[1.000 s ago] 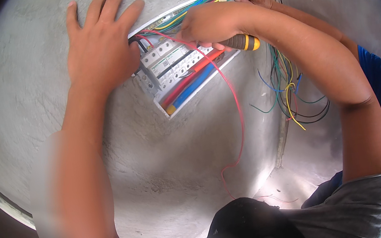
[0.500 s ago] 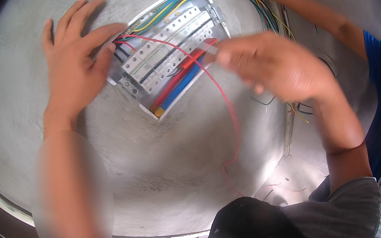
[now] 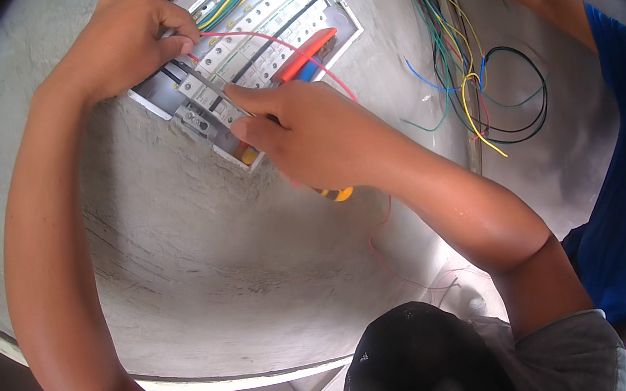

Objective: The person connects multiple colored wires to a wall-mounted electrical distribution box. They use a screwdriver to tighten terminal screws and pliers to strip and position wires, working alongside another person who assists with wire handling.

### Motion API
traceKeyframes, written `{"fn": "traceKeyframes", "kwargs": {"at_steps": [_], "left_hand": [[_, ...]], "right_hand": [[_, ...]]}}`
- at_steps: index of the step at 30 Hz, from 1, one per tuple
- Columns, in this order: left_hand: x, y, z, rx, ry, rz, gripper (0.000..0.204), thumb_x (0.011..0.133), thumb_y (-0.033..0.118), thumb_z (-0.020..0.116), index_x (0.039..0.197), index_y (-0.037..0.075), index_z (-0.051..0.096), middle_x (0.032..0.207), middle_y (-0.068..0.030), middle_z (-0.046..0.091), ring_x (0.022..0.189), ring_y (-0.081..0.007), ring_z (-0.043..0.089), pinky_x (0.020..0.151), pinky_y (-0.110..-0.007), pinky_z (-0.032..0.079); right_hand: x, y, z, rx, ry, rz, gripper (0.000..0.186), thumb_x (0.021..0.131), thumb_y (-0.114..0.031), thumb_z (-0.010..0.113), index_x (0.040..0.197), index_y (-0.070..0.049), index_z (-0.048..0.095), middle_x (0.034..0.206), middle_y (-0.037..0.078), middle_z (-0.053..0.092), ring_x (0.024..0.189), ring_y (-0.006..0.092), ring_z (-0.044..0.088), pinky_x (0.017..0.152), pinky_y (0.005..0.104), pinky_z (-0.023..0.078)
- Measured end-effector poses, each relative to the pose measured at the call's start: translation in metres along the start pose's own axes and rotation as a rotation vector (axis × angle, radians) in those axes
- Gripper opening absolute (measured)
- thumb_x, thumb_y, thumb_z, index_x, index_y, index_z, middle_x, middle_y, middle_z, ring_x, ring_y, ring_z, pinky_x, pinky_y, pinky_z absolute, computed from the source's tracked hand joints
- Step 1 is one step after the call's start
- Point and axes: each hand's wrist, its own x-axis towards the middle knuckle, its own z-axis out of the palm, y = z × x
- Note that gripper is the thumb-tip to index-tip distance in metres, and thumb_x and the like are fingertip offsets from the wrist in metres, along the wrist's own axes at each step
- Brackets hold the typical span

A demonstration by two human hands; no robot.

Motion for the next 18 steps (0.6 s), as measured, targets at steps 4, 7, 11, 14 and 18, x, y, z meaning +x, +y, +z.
{"fn": "traceKeyframes", "kwargs": {"at_steps": [4,7,11,14,18], "left_hand": [[-0.003,-0.014,0.008,-0.153,0.041,-0.043,0.014,0.098,0.011,0.089,0.111,0.012,0.092,0.169,-0.0044,0.068,0.155,-0.0359,0.054,0.133,-0.048,0.041],[-0.007,-0.019,0.015,-0.080,0.058,-0.039,0.014,0.098,0.012,0.090,0.112,0.011,0.089,0.167,-0.0078,0.069,0.148,-0.0388,0.057,0.126,-0.050,0.044],[-0.006,-0.018,0.015,-0.030,-0.021,-0.081,0.022,0.095,0.011,0.089,0.117,0.013,0.090,0.167,-0.0092,0.068,0.148,-0.0403,0.057,0.125,-0.052,0.044],[0.000,-0.015,0.010,0.080,-0.096,-0.070,0.027,0.090,0.013,0.088,0.117,0.015,0.091,0.171,-0.0109,0.063,0.161,-0.0394,0.049,0.135,-0.059,0.035],[0.005,-0.010,0.001,0.032,-0.083,0.059,0.014,0.083,0.018,0.088,0.096,0.013,0.090,0.168,-0.0171,0.061,0.170,-0.0428,0.039,0.143,-0.069,0.022]], "right_hand": [[0.010,-0.009,0.006,0.089,-0.026,0.109,0.057,0.123,-0.030,0.059,0.174,-0.006,0.058,0.093,0.009,0.080,0.066,0.0156,0.074,0.069,0.0358,0.061],[0.015,-0.013,0.005,0.151,-0.039,0.116,0.057,0.123,-0.030,0.059,0.174,-0.006,0.058,0.093,0.010,0.082,0.066,0.0150,0.075,0.069,0.0351,0.061],[0.027,-0.013,0.007,-0.092,0.077,0.024,0.037,0.119,-0.030,0.064,0.140,-0.003,0.076,0.099,0.025,0.084,0.093,0.0427,0.085,0.086,0.0528,0.066],[0.034,-0.010,0.006,-0.207,0.094,-0.018,0.041,0.118,-0.032,0.065,0.148,-0.006,0.076,0.106,0.025,0.085,0.097,0.0437,0.085,0.089,0.0524,0.067],[0.050,-0.002,-0.003,-0.418,0.108,-0.167,0.047,0.117,-0.032,0.067,0.157,-0.010,0.074,0.113,0.022,0.087,0.105,0.0425,0.085,0.091,0.0521,0.067]]}}
